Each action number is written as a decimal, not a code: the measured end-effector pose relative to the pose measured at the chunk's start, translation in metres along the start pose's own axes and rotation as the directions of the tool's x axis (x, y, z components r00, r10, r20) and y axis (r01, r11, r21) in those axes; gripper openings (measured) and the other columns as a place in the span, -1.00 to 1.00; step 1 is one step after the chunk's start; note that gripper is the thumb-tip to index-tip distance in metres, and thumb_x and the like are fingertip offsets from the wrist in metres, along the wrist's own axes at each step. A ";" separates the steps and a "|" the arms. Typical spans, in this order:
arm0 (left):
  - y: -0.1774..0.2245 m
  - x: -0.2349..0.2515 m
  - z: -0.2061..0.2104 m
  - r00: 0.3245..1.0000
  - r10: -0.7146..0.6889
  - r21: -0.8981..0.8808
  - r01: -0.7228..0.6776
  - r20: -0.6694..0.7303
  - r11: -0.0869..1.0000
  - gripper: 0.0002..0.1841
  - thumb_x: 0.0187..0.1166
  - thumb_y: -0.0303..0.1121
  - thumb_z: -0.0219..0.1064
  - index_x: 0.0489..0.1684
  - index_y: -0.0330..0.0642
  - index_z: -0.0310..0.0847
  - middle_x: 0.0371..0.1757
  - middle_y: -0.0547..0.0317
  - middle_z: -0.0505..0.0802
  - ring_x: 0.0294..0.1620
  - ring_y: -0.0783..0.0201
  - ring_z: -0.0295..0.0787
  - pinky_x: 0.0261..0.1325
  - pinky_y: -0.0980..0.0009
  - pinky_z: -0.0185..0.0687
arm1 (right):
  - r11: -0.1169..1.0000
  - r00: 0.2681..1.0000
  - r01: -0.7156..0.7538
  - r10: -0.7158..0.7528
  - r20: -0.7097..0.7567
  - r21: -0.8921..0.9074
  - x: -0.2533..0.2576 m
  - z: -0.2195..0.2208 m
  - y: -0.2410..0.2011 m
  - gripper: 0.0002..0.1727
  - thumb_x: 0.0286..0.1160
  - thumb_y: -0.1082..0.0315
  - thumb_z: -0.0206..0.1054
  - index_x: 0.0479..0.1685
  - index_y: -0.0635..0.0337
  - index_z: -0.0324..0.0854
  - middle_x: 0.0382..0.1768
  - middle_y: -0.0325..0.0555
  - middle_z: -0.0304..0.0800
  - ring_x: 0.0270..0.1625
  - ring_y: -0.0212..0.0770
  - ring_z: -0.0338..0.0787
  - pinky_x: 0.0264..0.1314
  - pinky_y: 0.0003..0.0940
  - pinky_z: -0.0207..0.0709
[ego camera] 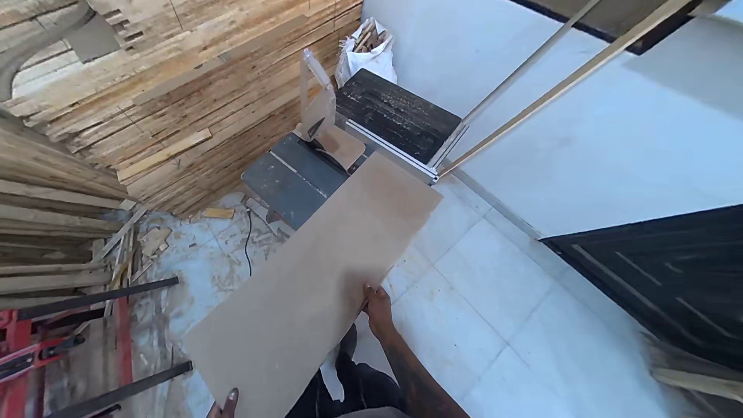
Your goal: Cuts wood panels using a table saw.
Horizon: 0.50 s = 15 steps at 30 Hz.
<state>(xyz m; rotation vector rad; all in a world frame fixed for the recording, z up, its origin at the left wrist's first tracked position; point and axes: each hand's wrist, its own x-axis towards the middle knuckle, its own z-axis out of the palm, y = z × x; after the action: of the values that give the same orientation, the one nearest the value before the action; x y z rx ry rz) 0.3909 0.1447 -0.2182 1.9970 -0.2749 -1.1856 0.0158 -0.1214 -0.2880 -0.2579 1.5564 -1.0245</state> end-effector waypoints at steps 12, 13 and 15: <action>0.049 0.074 -0.025 0.997 -0.019 -0.057 0.014 -0.081 0.998 -0.55 0.69 -0.08 0.35 0.27 -0.31 0.67 -0.02 -0.13 0.91 -0.02 0.08 0.91 0.10 0.04 0.84 | 0.999 1.000 -0.015 0.014 -0.014 -0.052 0.025 0.100 -0.021 -0.69 0.72 0.22 0.31 -0.02 0.39 0.64 -0.24 0.22 0.86 -0.26 0.08 0.91 -0.27 0.02 0.84; 0.059 0.086 -0.028 0.996 -0.023 -0.044 0.019 -0.087 0.999 -0.54 0.69 -0.06 0.35 0.27 -0.30 0.67 -0.03 -0.12 0.91 -0.03 0.08 0.90 0.09 0.04 0.84 | 0.998 1.000 -0.023 0.022 -0.013 -0.052 0.028 0.115 -0.025 -0.69 0.72 0.22 0.32 -0.01 0.38 0.64 -0.22 0.22 0.85 -0.25 0.09 0.91 -0.25 0.03 0.84; 0.081 0.112 -0.039 0.994 -0.038 -0.001 0.038 -0.102 0.999 -0.50 0.66 0.02 0.36 0.28 -0.26 0.67 -0.03 -0.10 0.90 -0.04 0.10 0.88 0.07 0.04 0.83 | 0.998 0.999 -0.039 0.038 -0.024 -0.050 0.034 0.150 -0.031 -0.69 0.70 0.23 0.33 0.01 0.39 0.65 -0.21 0.23 0.85 -0.24 0.10 0.90 -0.23 0.06 0.84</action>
<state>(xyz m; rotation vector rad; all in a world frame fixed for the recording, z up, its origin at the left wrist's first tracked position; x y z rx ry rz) 0.4992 0.0506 -0.2230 2.0644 -0.1861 -1.1029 0.1273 -0.2308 -0.2770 -0.2505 1.6038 -0.9627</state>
